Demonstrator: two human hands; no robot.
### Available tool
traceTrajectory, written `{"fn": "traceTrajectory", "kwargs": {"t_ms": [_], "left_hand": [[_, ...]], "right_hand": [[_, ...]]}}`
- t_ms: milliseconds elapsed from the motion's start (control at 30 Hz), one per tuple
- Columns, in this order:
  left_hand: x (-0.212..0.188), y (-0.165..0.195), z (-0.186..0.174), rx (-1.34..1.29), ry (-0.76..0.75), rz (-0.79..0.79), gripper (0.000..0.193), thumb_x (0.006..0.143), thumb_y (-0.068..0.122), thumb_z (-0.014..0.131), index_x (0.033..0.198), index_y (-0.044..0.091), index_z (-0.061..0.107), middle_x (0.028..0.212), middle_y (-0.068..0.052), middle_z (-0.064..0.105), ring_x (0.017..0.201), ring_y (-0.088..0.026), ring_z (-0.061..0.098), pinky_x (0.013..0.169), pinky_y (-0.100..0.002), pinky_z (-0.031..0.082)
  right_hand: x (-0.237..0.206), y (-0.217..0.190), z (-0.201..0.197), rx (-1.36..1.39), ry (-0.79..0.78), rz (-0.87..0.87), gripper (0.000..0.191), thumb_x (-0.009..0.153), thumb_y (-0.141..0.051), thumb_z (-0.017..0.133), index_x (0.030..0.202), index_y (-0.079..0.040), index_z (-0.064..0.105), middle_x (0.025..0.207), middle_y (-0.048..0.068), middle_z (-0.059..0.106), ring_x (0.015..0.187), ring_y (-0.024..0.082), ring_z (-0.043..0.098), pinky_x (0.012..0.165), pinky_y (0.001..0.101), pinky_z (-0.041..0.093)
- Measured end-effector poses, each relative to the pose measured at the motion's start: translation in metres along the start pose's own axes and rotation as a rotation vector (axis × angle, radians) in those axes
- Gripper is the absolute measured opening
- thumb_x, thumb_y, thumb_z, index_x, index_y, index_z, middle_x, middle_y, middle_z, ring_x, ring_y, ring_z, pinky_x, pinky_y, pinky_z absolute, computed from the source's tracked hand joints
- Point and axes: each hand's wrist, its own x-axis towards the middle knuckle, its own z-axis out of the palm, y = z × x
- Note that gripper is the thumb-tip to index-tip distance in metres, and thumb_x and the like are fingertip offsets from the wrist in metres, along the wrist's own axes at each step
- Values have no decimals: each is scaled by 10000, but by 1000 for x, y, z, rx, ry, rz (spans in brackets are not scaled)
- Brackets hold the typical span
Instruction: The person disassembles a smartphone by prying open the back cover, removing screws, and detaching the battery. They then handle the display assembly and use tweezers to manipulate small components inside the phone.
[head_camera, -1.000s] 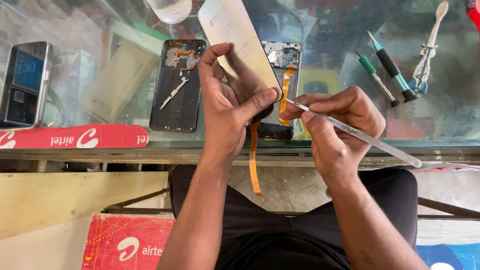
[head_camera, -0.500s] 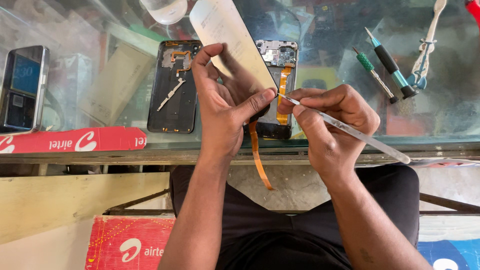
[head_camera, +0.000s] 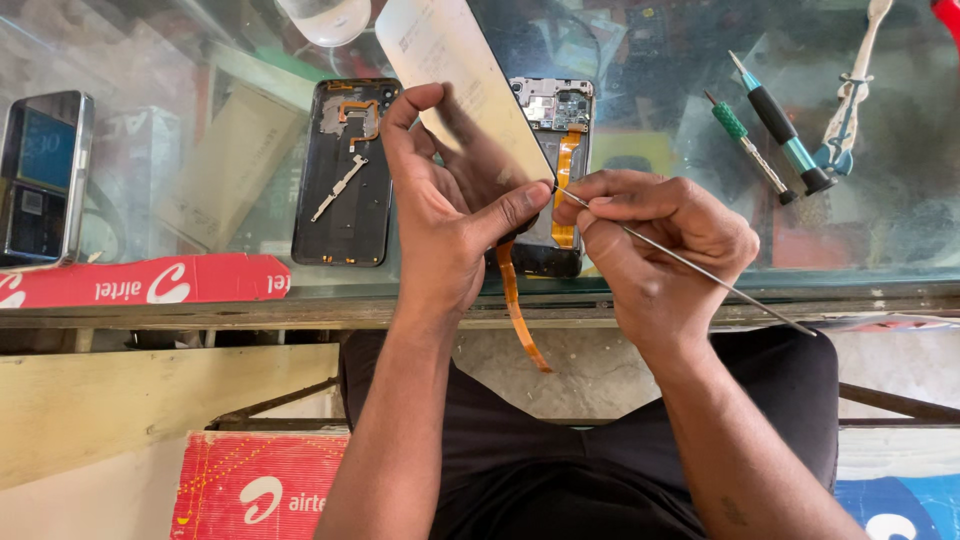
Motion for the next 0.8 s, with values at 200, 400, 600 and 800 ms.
{"fn": "traceTrajectory", "kwargs": {"t_ms": [200,400,600,800], "left_hand": [[0,1,-1,33,-9,-10,938,824,-113,867,1497,118,255,1422,-115,420,1312,-209,577,1138,-379,584],[-1,1,0,39,-42,7,950,843,-95,887,1500,120,235,1434,-118,401,1321,-209,560,1164,-375,564],[-2,0,1,15,-37,-5,975,834,-92,877,1522,131,224,1469,-110,403,1338,-220,557,1178,-397,569],[-3,-1,1,30,-25,19,939,849,-131,862,1497,116,229,1440,-113,402,1331,-205,546,1180,-380,545]], "right_hand": [[7,-3,-3,111,3,124,85,1006,140,630,971,64,616,1037,232,745,921,255,783,874,366,682],[18,4,-5,393,8,256,95,987,128,575,928,63,611,967,240,729,811,287,772,812,417,687],[19,7,-6,448,12,278,98,986,138,571,935,58,596,958,242,716,786,278,762,795,420,680],[10,2,-2,267,30,172,98,1006,143,562,954,60,577,977,248,735,862,280,780,841,392,682]]}}
